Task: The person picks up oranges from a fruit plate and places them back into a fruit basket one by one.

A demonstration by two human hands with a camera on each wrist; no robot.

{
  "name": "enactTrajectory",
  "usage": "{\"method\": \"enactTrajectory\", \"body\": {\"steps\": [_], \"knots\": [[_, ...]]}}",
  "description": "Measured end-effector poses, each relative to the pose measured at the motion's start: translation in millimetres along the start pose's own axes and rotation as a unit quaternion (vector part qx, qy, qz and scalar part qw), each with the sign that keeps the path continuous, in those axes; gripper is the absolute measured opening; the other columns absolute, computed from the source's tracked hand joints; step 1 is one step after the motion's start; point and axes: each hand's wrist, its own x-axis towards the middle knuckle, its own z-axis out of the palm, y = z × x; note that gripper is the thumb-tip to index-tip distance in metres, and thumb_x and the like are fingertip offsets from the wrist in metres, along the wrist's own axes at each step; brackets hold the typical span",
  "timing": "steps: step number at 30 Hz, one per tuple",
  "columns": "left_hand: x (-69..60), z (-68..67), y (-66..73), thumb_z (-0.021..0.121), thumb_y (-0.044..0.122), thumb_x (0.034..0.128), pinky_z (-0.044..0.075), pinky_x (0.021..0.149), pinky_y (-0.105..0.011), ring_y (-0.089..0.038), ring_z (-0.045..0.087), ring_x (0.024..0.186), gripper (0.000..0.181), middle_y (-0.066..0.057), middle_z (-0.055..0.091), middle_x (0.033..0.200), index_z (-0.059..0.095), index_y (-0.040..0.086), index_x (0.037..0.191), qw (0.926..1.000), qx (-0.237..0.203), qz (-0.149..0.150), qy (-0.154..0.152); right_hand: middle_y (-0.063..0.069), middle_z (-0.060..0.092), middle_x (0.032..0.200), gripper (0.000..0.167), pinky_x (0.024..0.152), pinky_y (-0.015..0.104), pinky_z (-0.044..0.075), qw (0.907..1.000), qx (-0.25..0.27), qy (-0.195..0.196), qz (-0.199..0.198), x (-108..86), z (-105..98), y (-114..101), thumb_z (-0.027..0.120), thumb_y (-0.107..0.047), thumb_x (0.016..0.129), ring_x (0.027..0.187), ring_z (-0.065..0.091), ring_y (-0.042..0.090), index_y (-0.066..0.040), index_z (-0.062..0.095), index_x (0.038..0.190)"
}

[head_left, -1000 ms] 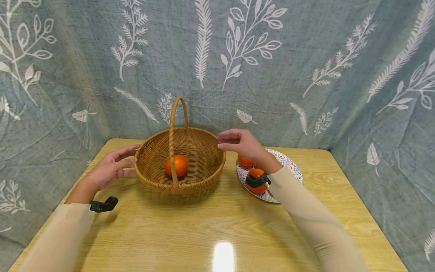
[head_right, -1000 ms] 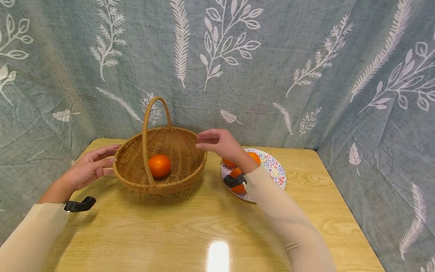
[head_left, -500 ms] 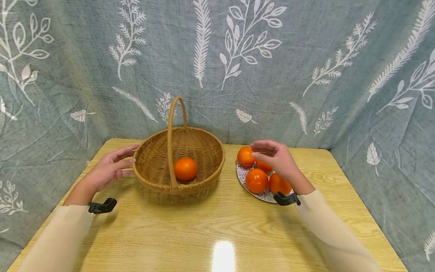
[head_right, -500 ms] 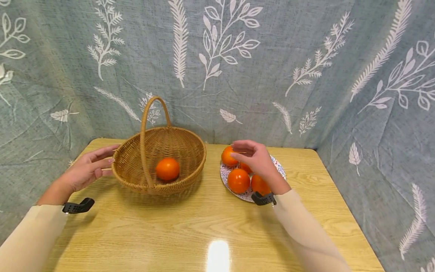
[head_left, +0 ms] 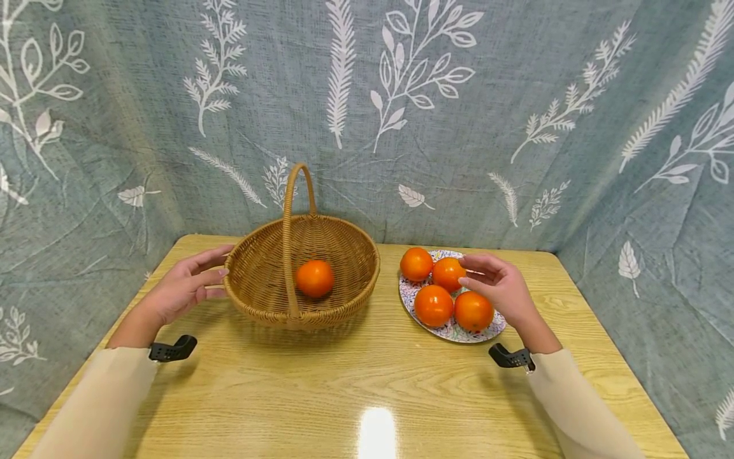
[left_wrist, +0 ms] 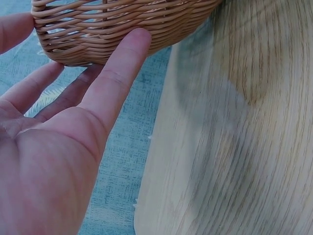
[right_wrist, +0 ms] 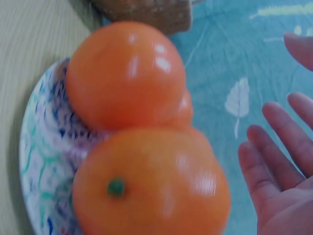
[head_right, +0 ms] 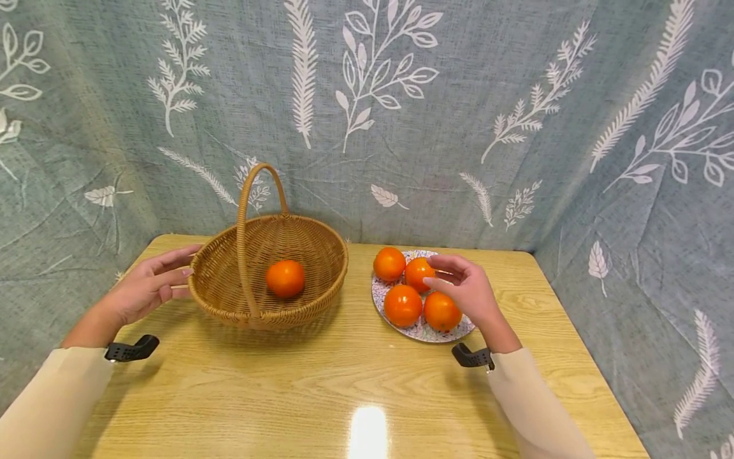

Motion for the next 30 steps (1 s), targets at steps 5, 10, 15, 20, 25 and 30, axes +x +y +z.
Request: {"method": "enactTrajectory", "body": {"steps": [5,10,15,20,25,30], "knots": [[-0.3,0.9,0.7,0.048,0.003,0.1076,0.063,0.088,-0.030,-0.010,0.069,0.115,0.064,0.002,0.058,0.135,0.016,-0.002,0.163,1.0000,0.002,-0.003,0.001,-0.006,0.071,0.125,0.052,0.099,0.021,0.056,0.9998,0.016,0.006,-0.009,-11.3,-10,10,0.079,-0.001,0.088,0.120,0.067,0.009,0.011,0.059,0.135],[-0.9,-0.1,0.7,0.048,0.002,0.1075,0.063,0.088,-0.030,-0.009,0.069,0.114,0.063,0.003,0.058,0.135,0.019,-0.001,0.163,1.0000,0.001,-0.001,0.002,-0.011,0.067,0.131,0.056,0.106,0.023,0.052,0.9998,0.013,0.002,-0.014,-21.6,-16,20,0.077,0.003,0.088,0.123,0.063,0.003,0.012,0.055,0.138],[0.1,0.2,-0.2,0.048,0.001,0.1073,0.063,0.088,-0.030,-0.010,0.069,0.114,0.063,0.002,0.059,0.135,0.019,-0.001,0.163,1.0000,-0.009,0.002,-0.001,-0.009,0.061,0.138,0.062,0.109,0.019,0.048,0.9996,0.029,0.001,0.000,-33.6,-20,31,0.075,0.006,0.089,0.127,0.059,0.000,0.015,0.047,0.144],[0.2,0.8,-1.3,0.048,0.000,0.1071,0.063,0.088,-0.030,-0.011,0.069,0.114,0.062,0.001,0.059,0.134,0.021,0.000,0.163,0.9999,-0.013,0.005,-0.003,-0.015,0.058,0.139,0.067,0.109,0.014,0.045,0.9985,0.053,-0.012,-0.001,-41.9,-21,38,0.072,0.011,0.088,0.131,0.054,-0.003,0.018,0.039,0.146],[0.1,-0.2,-1.5,0.047,0.002,0.1078,0.063,0.088,-0.029,-0.010,0.069,0.114,0.063,0.002,0.059,0.134,0.018,0.000,0.163,1.0000,-0.006,0.000,-0.004,-0.016,0.054,0.141,0.072,0.109,0.010,0.042,0.9981,0.054,-0.028,0.014,-46.7,-20,43,0.074,0.010,0.087,0.133,0.050,-0.005,0.016,0.036,0.149],[-0.7,-0.9,-1.0,0.048,0.003,0.1081,0.063,0.088,-0.029,-0.009,0.069,0.114,0.064,0.002,0.058,0.135,0.016,0.001,0.164,1.0000,0.000,-0.006,-0.003,-0.015,0.053,0.142,0.076,0.108,0.009,0.042,0.9980,0.045,-0.032,0.029,-49.0,-19,46,0.076,0.009,0.086,0.133,0.049,-0.005,0.012,0.036,0.151]]}}
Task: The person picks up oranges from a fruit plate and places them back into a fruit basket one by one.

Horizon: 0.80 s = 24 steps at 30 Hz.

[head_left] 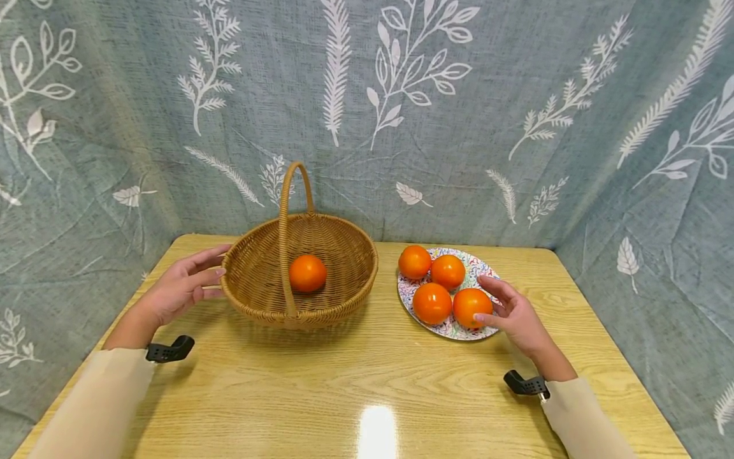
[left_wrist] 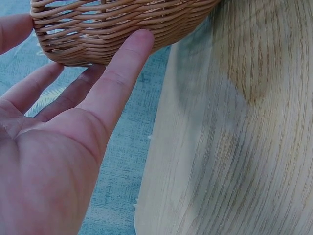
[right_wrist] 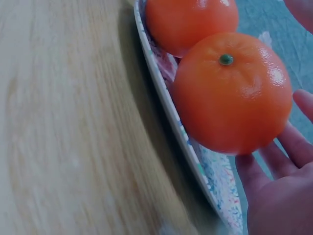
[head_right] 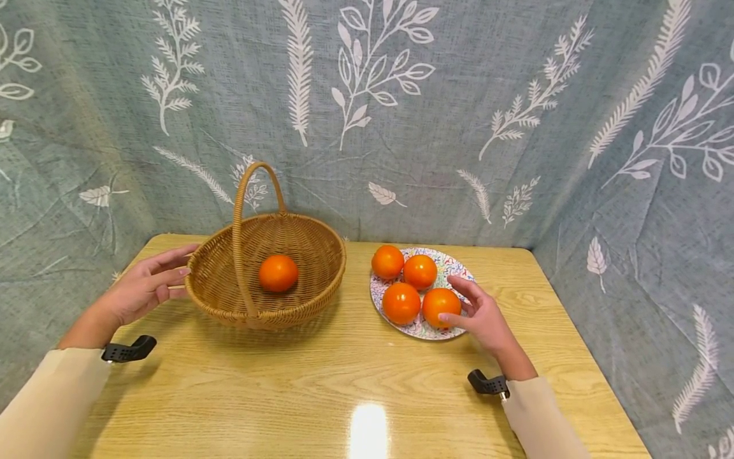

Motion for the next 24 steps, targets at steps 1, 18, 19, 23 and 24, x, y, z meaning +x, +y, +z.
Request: {"method": "enactTrajectory", "body": {"steps": [1,18,19,23,24], "knots": [[-0.1,0.1,0.3,0.048,0.003,0.1079,0.063,0.088,-0.029,-0.009,0.069,0.114,0.064,0.002,0.058,0.135,0.016,0.001,0.164,1.0000,-0.001,0.001,0.001,-0.015,0.052,0.142,0.077,0.108,0.009,0.042,1.0000,-0.002,0.000,0.004,0.1,0.4,0.4,0.076,0.008,0.086,0.133,0.048,-0.004,0.011,0.036,0.151],[3.2,-3.6,1.0,0.048,0.003,0.1078,0.063,0.089,-0.030,-0.009,0.069,0.114,0.063,0.001,0.058,0.134,0.019,0.002,0.164,1.0000,0.000,-0.001,0.000,0.029,0.034,0.157,0.083,0.099,0.009,0.050,0.9971,-0.030,-0.009,0.069,3.3,4.3,2.4,0.080,0.001,0.086,0.119,0.056,-0.008,0.006,0.034,0.155],[3.3,-3.5,0.7,0.048,0.003,0.1078,0.063,0.089,-0.030,-0.009,0.069,0.114,0.063,0.001,0.058,0.133,0.019,0.002,0.163,1.0000,-0.003,0.001,-0.002,0.028,0.035,0.157,0.083,0.098,0.009,0.050,0.9970,-0.032,-0.009,0.070,3.4,4.3,3.0,0.080,0.001,0.086,0.119,0.057,-0.008,0.006,0.034,0.155],[3.9,-2.9,0.0,0.047,0.001,0.1074,0.063,0.088,-0.030,-0.011,0.069,0.114,0.061,0.001,0.060,0.133,0.022,0.001,0.163,0.9999,-0.009,0.007,-0.004,0.027,0.037,0.156,0.084,0.098,0.009,0.050,0.9962,-0.039,-0.008,0.077,3.4,3.8,4.8,0.081,0.000,0.085,0.116,0.057,-0.008,0.006,0.035,0.155],[4.1,-2.7,0.0,0.047,0.001,0.1074,0.063,0.088,-0.030,-0.011,0.069,0.114,0.060,0.001,0.060,0.133,0.023,0.001,0.163,0.9999,-0.010,0.009,-0.004,0.027,0.038,0.156,0.084,0.098,0.009,0.050,0.9960,-0.042,-0.006,0.079,3.3,3.5,5.1,0.082,0.000,0.085,0.116,0.057,-0.008,0.006,0.036,0.154]]}}
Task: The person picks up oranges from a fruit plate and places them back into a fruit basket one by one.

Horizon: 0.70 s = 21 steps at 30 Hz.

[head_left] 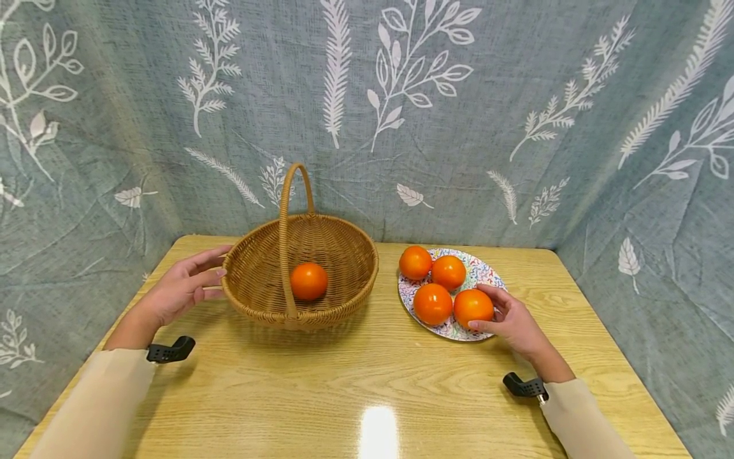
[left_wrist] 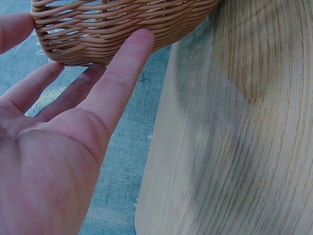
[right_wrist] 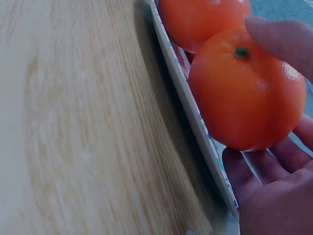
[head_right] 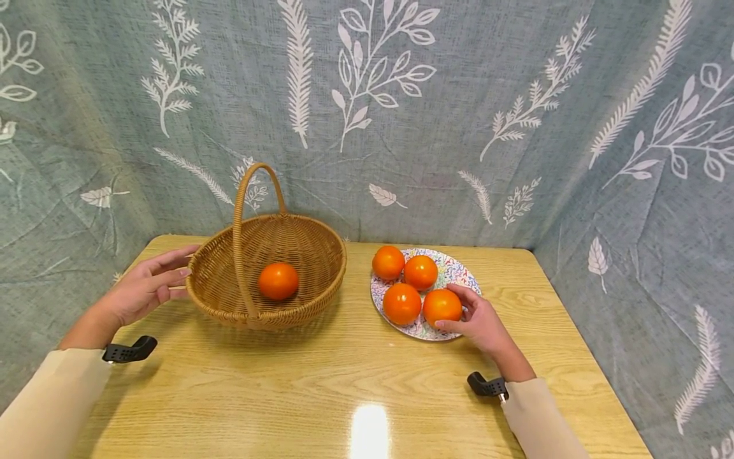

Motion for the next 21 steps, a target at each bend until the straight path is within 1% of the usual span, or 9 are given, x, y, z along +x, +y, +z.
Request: {"method": "enactTrajectory", "body": {"steps": [6,13,18,21], "knots": [[-0.4,1.8,0.8,0.047,0.000,0.1071,0.063,0.087,-0.031,-0.011,0.069,0.114,0.059,0.001,0.060,0.133,0.025,0.001,0.162,1.0000,-0.005,0.003,0.001,0.027,0.040,0.155,0.082,0.097,0.008,0.049,0.9999,-0.011,0.006,0.006,-0.9,0,0,0.082,-0.003,0.085,0.114,0.057,-0.009,0.006,0.038,0.154],[-0.4,0.8,0.3,0.047,0.001,0.1076,0.063,0.088,-0.031,-0.011,0.069,0.114,0.061,0.000,0.060,0.132,0.021,0.000,0.163,1.0000,-0.005,-0.001,0.000,0.028,0.040,0.154,0.084,0.093,0.012,0.054,0.9996,-0.009,0.015,0.020,-2.8,0,-5,0.082,-0.002,0.085,0.111,0.060,-0.008,0.006,0.036,0.155],[-0.3,-0.6,-1.0,0.047,0.002,0.1078,0.063,0.089,-0.032,-0.011,0.069,0.113,0.063,-0.001,0.059,0.132,0.018,-0.001,0.163,1.0000,-0.005,-0.005,0.001,0.028,0.043,0.152,0.083,0.092,0.013,0.055,0.9994,-0.020,0.026,0.013,-3.8,0,-11,0.083,-0.003,0.084,0.109,0.061,-0.006,0.006,0.038,0.154],[-0.3,-0.5,-1.2,0.048,0.003,0.1079,0.063,0.089,-0.032,-0.011,0.069,0.114,0.064,0.000,0.059,0.133,0.016,-0.002,0.163,1.0000,-0.001,-0.006,0.001,0.024,0.046,0.150,0.083,0.092,0.013,0.055,0.9992,-0.026,0.030,0.004,-4.0,0,-15,0.083,-0.003,0.084,0.109,0.061,-0.005,0.006,0.039,0.153]]}}
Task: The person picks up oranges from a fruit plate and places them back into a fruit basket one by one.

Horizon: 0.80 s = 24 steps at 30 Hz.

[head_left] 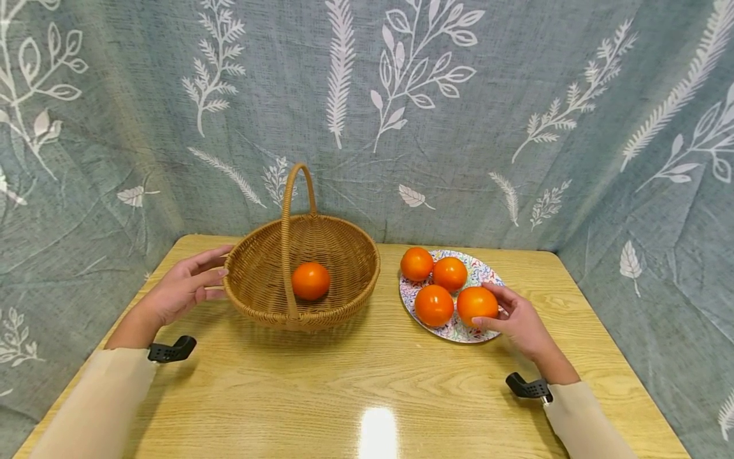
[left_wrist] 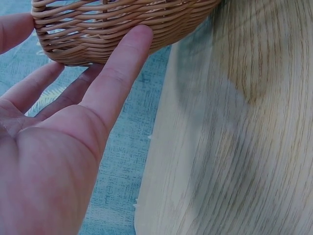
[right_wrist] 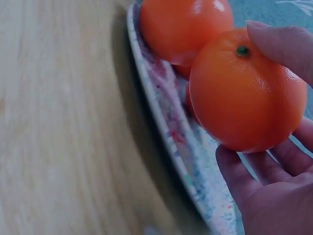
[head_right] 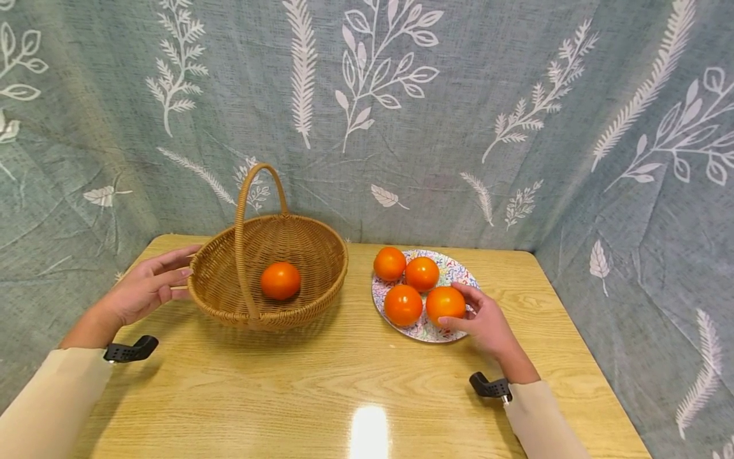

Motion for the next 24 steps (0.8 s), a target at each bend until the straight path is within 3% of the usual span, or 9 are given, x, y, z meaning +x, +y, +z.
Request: {"method": "enactTrajectory", "body": {"steps": [10,24], "knots": [[-0.9,-0.6,0.9,0.049,0.004,0.1079,0.063,0.089,-0.032,-0.010,0.069,0.114,0.064,-0.001,0.058,0.133,0.017,0.000,0.164,0.9999,0.013,-0.007,0.004,-0.016,0.060,0.128,0.079,0.091,0.016,0.058,0.9991,0.028,0.012,-0.029,5.5,-2,-18,0.084,0.000,0.082,0.108,0.065,-0.001,0.005,0.044,0.150],[-1.3,0.3,1.4,0.049,0.005,0.1080,0.063,0.089,-0.031,-0.009,0.069,0.114,0.064,0.000,0.057,0.134,0.018,0.001,0.164,0.9998,0.016,-0.011,0.009,-0.005,0.059,0.135,0.074,0.092,0.021,0.059,0.9972,0.049,-0.008,-0.055,20.2,16,-58,0.082,-0.001,0.085,0.113,0.067,0.006,0.001,0.047,0.150]]}}
